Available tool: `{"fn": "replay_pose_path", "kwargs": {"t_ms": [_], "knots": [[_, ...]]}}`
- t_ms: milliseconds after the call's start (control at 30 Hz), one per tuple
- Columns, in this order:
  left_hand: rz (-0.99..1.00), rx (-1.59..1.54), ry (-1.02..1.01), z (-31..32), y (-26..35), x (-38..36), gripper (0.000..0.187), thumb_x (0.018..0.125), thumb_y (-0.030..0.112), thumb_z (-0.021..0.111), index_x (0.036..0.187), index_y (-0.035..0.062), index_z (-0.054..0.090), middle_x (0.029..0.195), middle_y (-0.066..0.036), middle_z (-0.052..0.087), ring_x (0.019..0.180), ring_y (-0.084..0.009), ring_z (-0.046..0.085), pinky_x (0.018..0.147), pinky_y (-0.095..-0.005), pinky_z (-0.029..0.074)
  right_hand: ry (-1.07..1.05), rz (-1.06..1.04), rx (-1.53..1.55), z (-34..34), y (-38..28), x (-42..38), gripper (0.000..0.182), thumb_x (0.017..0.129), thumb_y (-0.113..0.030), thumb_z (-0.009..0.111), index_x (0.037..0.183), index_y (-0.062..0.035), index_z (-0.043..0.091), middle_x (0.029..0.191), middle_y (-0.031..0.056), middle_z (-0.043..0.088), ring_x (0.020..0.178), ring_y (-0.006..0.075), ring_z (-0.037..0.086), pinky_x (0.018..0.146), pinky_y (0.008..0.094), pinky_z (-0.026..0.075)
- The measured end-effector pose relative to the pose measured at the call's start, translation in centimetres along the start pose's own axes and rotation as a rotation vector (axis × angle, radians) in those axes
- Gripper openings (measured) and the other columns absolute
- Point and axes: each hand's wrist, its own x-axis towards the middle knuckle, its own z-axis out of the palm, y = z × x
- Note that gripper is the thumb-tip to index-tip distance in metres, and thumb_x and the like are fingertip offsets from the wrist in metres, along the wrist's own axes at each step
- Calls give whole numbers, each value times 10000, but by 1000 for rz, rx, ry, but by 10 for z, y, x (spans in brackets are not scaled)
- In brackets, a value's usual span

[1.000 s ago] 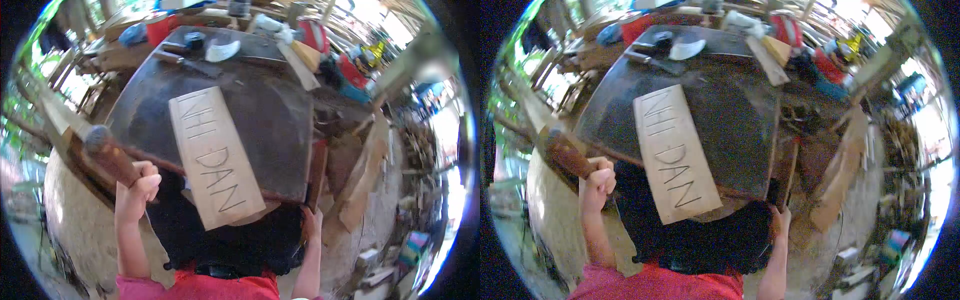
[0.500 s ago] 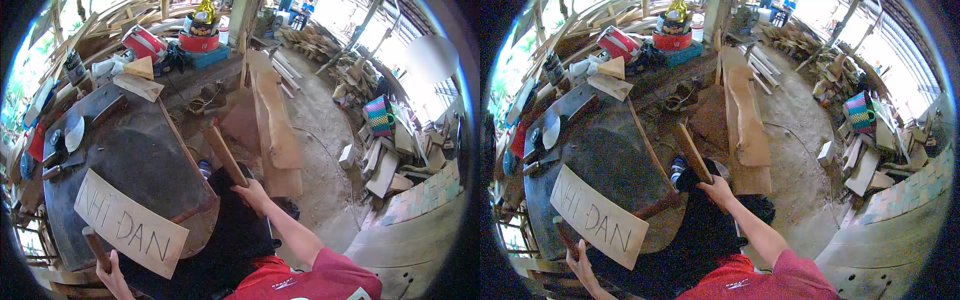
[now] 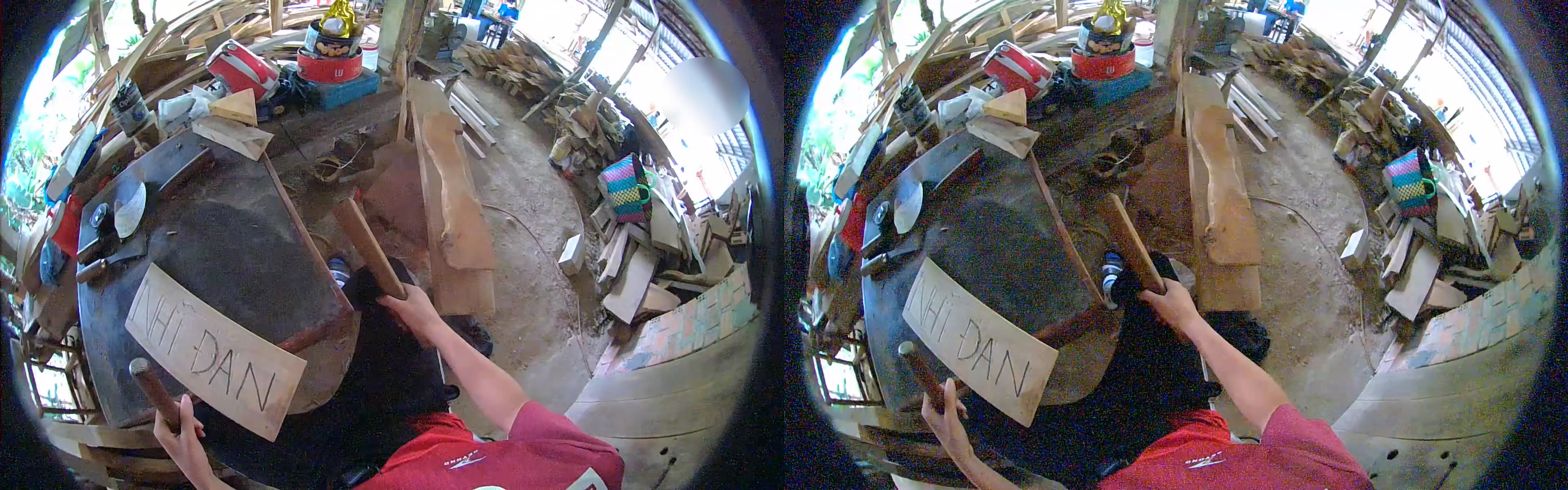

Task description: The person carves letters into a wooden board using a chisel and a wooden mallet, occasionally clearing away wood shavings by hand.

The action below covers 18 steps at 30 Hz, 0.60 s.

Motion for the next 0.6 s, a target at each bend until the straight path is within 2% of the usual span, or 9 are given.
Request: {"fn": "replay_pose_path", "kwargs": {"t_ms": [67, 133, 167, 233, 333, 433, 533, 600], "knots": [[-19, -12, 8, 1, 4, -3, 208, 939, 223, 694, 878, 58, 582, 648, 17, 512, 500, -56, 446, 449, -220, 327, -14, 68, 47, 0, -13, -9, 375, 863, -282, 756, 1116, -17, 676, 713, 54, 624, 561, 149, 576, 525, 332, 479], [-44, -24, 58, 4, 11, -8, 211, 943, 204, 689, 863, 45, 575, 611, 13, 509, 486, -54, 458, 440, -214, 327, 2, 18, 77, 3, -16, -11, 291, 867, -263, 741, 1007, -32, 633, 660, 13, 546, 513, 115, 509, 469, 306, 412], [-36, -29, 55, 4, 11, -7, 215, 942, 210, 692, 861, 43, 584, 618, 16, 509, 483, -57, 456, 437, -216, 328, 7, -9, 92, 4, -15, -11, 259, 869, -254, 733, 952, -39, 612, 634, -8, 507, 488, 98, 476, 441, 293, 379], [-54, -36, 36, 3, 22, -10, 215, 941, 212, 695, 854, 46, 588, 660, 25, 504, 535, -47, 457, 468, -214, 327, -14, -42, 115, 6, 1, -1, 252, 868, -250, 737, 932, -47, 604, 630, -10, 496, 484, 98, 472, 437, 288, 371], [20, 104, 128, -5, -9, -4, 217, 937, 211, 703, 839, 51, 593, 725, 29, 501, 593, -38, 441, 506, -212, 316, -19, -50, 122, 6, 2, 2, 256, 868, -247, 737, 923, -39, 598, 634, -10, 498, 481, 102, 475, 436, 285, 379], [101, -35, 155, -7, -15, -3, 196, 944, 211, 693, 880, 55, 593, 782, 23, 507, 630, -30, 404, 533, -213, 302, -5, -46, 82, 7, -8, -1, 250, 866, -248, 739, 913, -46, 600, 637, -9, 505, 485, 107, 483, 438, 281, 387], [110, -221, 66, -16, -6, -6, 256, 957, 277, 683, 993, 62, 550, 775, 20, 504, 607, -28, 387, 507, -208, 292, -12, -18, 93, 6, -17, -7, 235, 867, -249, 734, 895, -55, 603, 626, -8, 505, 487, 115, 492, 441, 282, 393], [150, -467, 130, -13, -1, -9, 334, 962, 348, 669, 1050, 74, 499, 789, 19, 487, 580, -26, 367, 480, -198, 280, -10, -17, 64, 5, -15, -6, 229, 868, -247, 728, 874, -61, 597, 619, -11, 500, 482, 114, 489, 438, 285, 392]]}}
